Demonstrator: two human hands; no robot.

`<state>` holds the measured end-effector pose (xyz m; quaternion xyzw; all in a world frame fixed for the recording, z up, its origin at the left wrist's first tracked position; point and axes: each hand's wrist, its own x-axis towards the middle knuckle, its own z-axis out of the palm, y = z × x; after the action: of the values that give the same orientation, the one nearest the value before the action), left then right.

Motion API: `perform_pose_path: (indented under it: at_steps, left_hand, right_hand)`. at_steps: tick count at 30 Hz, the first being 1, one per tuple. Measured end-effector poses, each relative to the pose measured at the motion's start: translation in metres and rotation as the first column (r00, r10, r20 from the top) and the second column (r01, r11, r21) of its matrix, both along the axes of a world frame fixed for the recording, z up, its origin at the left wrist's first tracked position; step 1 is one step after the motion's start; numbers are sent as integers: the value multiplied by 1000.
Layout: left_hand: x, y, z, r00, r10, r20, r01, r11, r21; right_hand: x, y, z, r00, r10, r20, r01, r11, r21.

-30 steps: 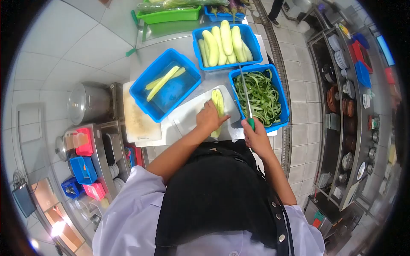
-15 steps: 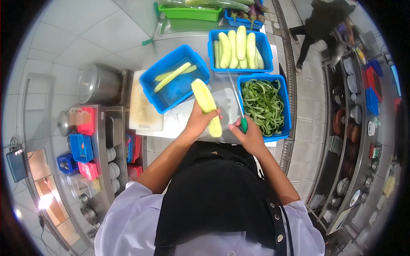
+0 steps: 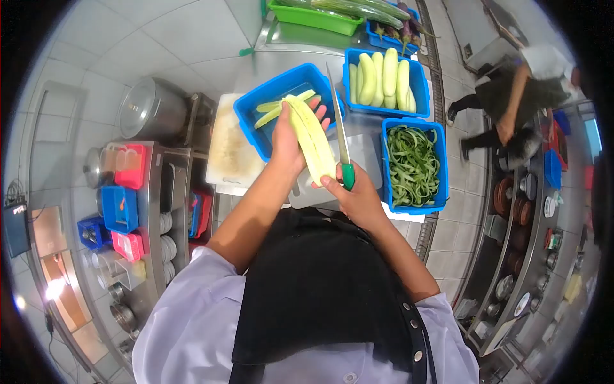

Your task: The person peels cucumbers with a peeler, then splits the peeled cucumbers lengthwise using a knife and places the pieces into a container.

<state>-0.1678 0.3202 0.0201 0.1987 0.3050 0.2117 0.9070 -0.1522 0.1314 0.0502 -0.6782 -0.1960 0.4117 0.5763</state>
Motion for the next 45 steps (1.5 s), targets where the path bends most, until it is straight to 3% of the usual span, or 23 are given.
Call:
perform_pose_path:
  at_steps: [1,2,3,5,8,11,15,22,34,38,43,45]
  left_hand:
    - [4,7,-8,998,41,-44,-43,998,-49]
    - [5,18,-27,1000,0,28,3,996,-91]
    - [7,22,-24,999,7,34,-4,996,-92]
    - [13,28,-17,995,89,-49,-98,959,-267]
    - [18,42,-9,995,100,-19,-100,920,-379]
    - [21,47,-4,985,126,122,-58,890,-452]
    - [33,51,1,987,146,61,-94,854,-512]
    - [38,51,4,988,148,39,-115,883,-455]
    - [44,63,13,978,202,49,-168,906,-388]
    - [46,57,10,991,132,37,-106,907,-408]
    - [48,37,5,986,158,47,-115,866,-487]
    - [49,37,3,986,164,-22,-155,864,-480]
  right_hand:
    - [0,4,8,1000,0,-23,1,999,33]
    - [-2,5,16,1000,9,-17,-9,1000,29]
    - [-4,3,24,999,1,45,-4,998,58]
    - [-10,-3,31,994,-3,108,-6,996,87]
    - [-16,-13,34,976,165,139,-179,980,87]
    - [-24,-2,36,966,174,189,-198,973,117]
    - [-25,3,35,978,103,181,-120,990,80]
    - [-26,1,29,984,109,141,-120,990,75]
    - [-26,3,17,971,93,221,-95,995,-2]
    - [-23,8,20,964,83,253,-77,996,-34]
    - [-19,14,15,946,50,321,-49,999,-14]
    - [-19,13,12,926,33,376,-33,999,-5]
